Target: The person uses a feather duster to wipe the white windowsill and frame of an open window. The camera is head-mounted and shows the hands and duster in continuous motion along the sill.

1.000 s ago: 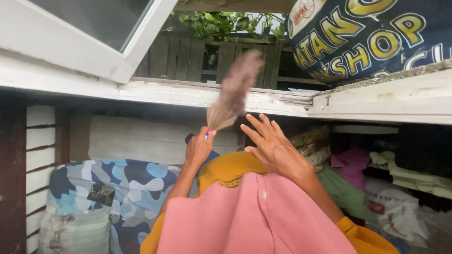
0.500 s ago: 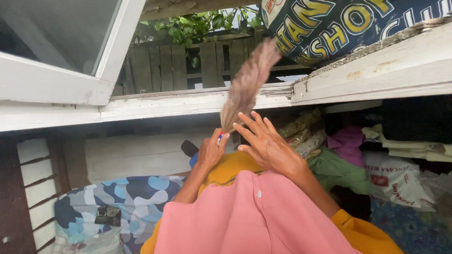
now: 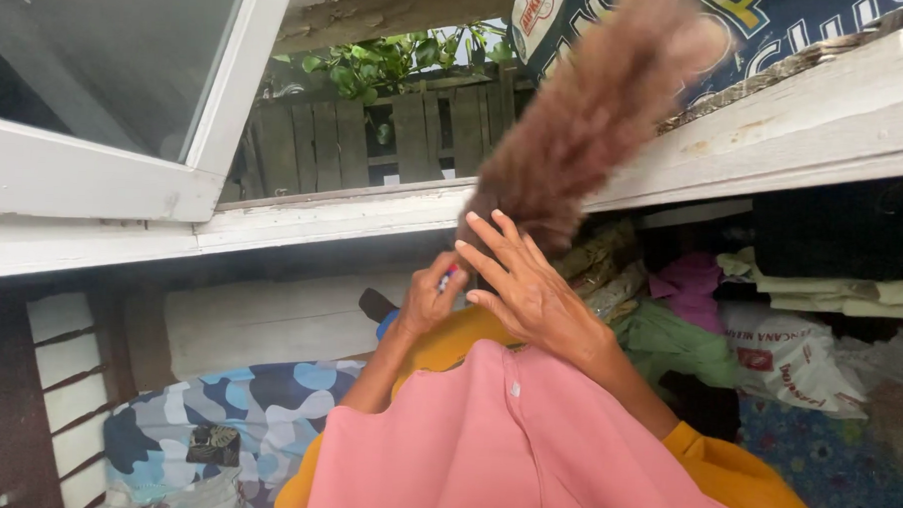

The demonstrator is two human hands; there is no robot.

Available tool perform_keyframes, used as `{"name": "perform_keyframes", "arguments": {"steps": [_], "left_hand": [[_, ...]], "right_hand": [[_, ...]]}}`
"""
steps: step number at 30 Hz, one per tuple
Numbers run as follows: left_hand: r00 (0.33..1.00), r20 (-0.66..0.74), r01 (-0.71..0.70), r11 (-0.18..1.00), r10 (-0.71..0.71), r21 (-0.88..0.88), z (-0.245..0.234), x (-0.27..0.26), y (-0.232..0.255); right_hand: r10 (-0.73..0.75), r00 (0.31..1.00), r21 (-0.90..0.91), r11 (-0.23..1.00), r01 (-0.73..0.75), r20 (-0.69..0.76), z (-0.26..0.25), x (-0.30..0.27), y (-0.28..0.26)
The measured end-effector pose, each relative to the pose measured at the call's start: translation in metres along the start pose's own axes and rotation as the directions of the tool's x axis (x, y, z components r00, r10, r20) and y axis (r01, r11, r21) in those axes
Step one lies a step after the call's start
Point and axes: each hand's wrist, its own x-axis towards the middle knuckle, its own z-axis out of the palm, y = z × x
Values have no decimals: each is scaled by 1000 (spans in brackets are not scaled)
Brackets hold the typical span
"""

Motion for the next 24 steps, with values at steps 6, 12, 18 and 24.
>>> {"name": "perform_keyframes", "arguments": {"steps": [6, 12, 18, 24], "left_hand": [[965, 228, 72, 967, -130, 244, 1, -40, -32], [819, 40, 445, 678, -572, 586, -54, -64, -49], [495, -573, 849, 503, -653, 160, -106, -102, -93], [492, -661, 790, 609, -566, 66, -52, -125, -164]], "right_hand": [[-36, 999, -13, 999, 36, -16, -6, 7, -3], [-15, 995, -2, 1000, 15, 103, 14, 3, 18], [-18, 983, 6, 1000, 17, 183, 12, 16, 17], [-79, 960, 21, 997, 77, 268, 13, 33, 14]]}}
